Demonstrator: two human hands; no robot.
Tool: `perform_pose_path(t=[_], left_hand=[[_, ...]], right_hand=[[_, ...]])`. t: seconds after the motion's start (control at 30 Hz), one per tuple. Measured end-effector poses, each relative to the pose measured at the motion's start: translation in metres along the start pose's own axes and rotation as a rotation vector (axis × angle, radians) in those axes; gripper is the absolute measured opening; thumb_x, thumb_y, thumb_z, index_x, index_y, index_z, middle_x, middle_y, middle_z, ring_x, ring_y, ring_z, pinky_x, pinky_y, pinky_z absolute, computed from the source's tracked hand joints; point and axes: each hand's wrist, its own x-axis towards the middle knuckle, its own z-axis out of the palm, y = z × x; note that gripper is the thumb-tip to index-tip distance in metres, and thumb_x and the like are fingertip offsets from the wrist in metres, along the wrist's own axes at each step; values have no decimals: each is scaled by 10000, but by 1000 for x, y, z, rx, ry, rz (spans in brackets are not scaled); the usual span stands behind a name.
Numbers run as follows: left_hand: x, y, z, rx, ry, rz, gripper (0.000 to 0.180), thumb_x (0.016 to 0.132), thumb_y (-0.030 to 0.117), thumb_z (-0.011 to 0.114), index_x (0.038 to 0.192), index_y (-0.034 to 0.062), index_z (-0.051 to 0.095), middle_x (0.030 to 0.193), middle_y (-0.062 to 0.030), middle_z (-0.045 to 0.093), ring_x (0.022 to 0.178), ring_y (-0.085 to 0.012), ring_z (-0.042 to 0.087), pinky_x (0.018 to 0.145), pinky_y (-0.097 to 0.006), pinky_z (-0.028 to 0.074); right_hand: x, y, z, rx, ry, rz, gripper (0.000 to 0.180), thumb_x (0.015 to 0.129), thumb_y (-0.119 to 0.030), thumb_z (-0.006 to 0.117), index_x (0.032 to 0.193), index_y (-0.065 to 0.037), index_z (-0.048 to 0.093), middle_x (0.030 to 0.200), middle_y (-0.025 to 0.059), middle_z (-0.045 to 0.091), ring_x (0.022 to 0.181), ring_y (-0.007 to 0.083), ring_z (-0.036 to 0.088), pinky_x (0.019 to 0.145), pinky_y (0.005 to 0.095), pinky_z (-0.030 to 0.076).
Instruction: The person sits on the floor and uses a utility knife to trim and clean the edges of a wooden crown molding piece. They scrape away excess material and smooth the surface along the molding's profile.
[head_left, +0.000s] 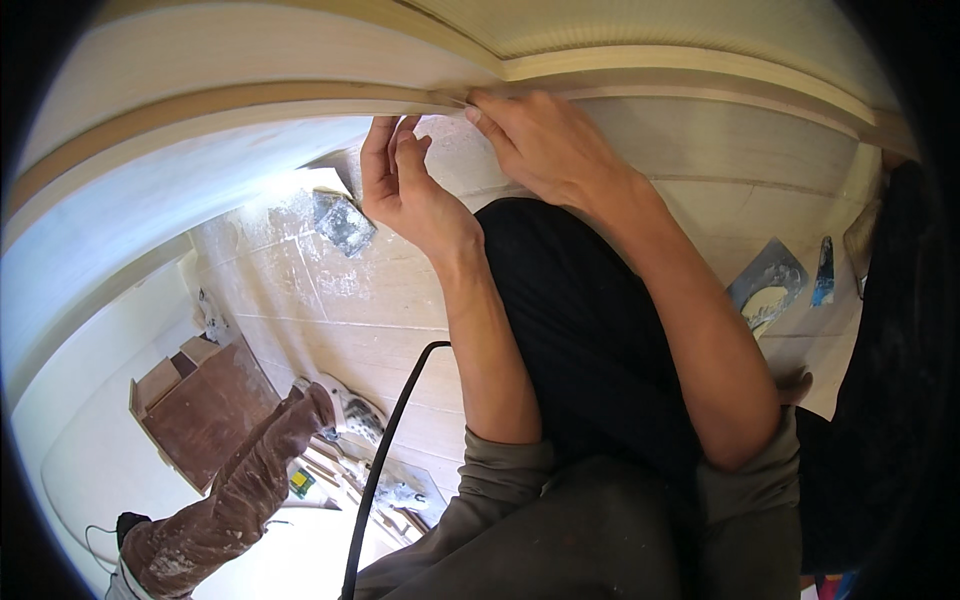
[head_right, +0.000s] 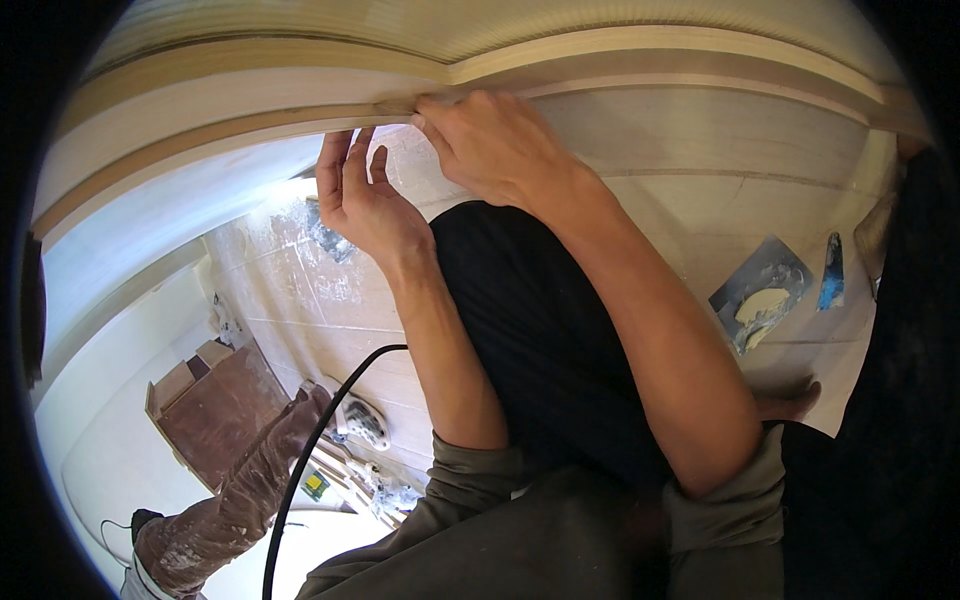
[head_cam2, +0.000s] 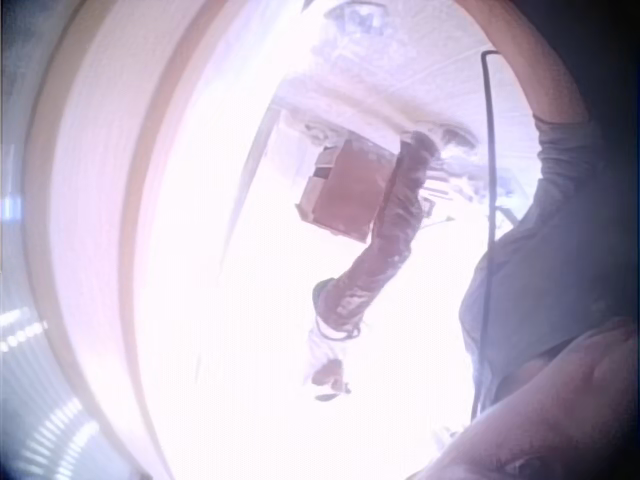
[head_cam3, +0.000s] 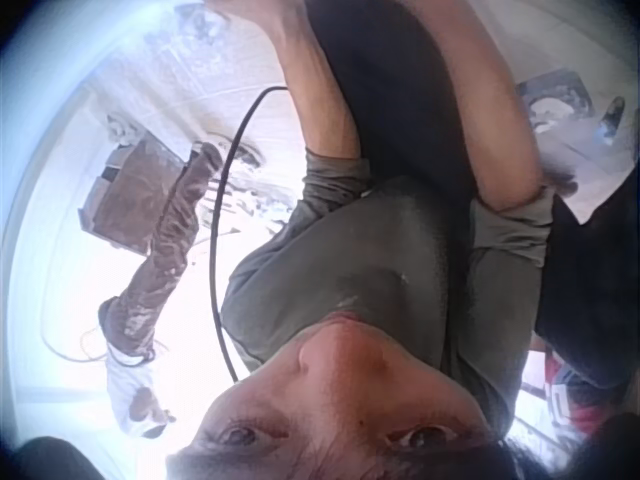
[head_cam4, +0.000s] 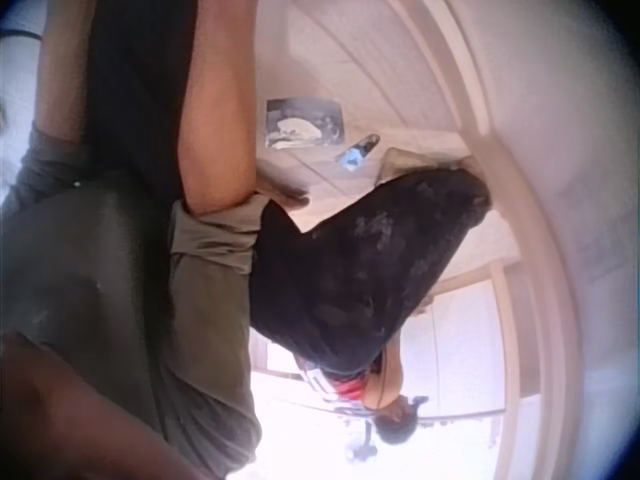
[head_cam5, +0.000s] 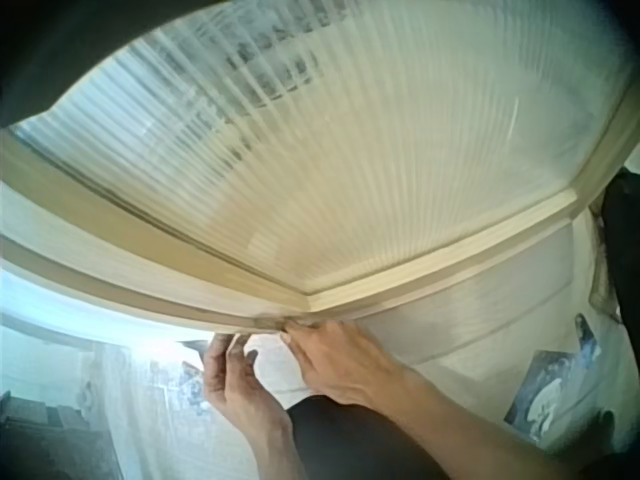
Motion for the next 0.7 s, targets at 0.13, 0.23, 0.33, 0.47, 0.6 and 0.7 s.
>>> perform_pose_path(t=[0.13, 0.23, 0.33, 0.47, 0.6, 0.7], left_hand=[[0, 0, 0, 9, -3, 4, 317, 953, 22, 519, 1248, -15, 630, 1231, -144, 650, 1132, -236, 631, 899, -335, 453], [-1, 0, 0, -2, -8, 3, 318, 952, 20, 523, 1250, -14, 629, 1236, -143, 648, 1136, -234, 629, 901, -333, 450], [-1, 0, 0, -8, -3, 0, 321, 950, 13, 525, 1253, -12, 628, 1236, -142, 648, 1134, -233, 628, 901, -335, 448], [-2, 0, 1, 6, -14, 14, 324, 953, 18, 523, 1260, -12, 623, 1231, -140, 651, 1130, -231, 630, 899, -334, 448], [-2, 0, 1, 2, -7, 15, 324, 952, 19, 525, 1259, -15, 623, 1224, -139, 655, 1125, -229, 632, 897, -333, 449], [-2, -1, 1, -9, -5, 15, 323, 948, 15, 530, 1255, -17, 624, 1220, -138, 657, 1122, -227, 633, 895, -333, 450]], right_hand=[[6, 1, -14, -46, -84, -24, 246, 987, -248, 543, 967, -34, 662, 770, 237, 680, 774, 449, 671, 728, 521, 541], [7, 2, -20, -119, -105, -50, 252, 984, -258, 537, 976, -43, 669, 799, 222, 691, 800, 438, 674, 760, 523, 535], [8, 2, -22, -109, -130, -28, 252, 982, -263, 534, 983, -54, 675, 809, 218, 694, 804, 425, 678, 765, 516, 537], [8, 4, -23, -97, -134, -40, 261, 987, -270, 528, 990, -54, 674, 809, 217, 694, 804, 421, 678, 765, 516, 534], [8, 3, -25, -83, -153, -29, 260, 990, -271, 527, 994, -54, 671, 806, 215, 693, 804, 424, 675, 767, 519, 532], [7, 5, -24, -67, -131, -48, 255, 991, -269, 529, 986, -53, 664, 807, 216, 692, 809, 426, 674, 772, 523, 530]])
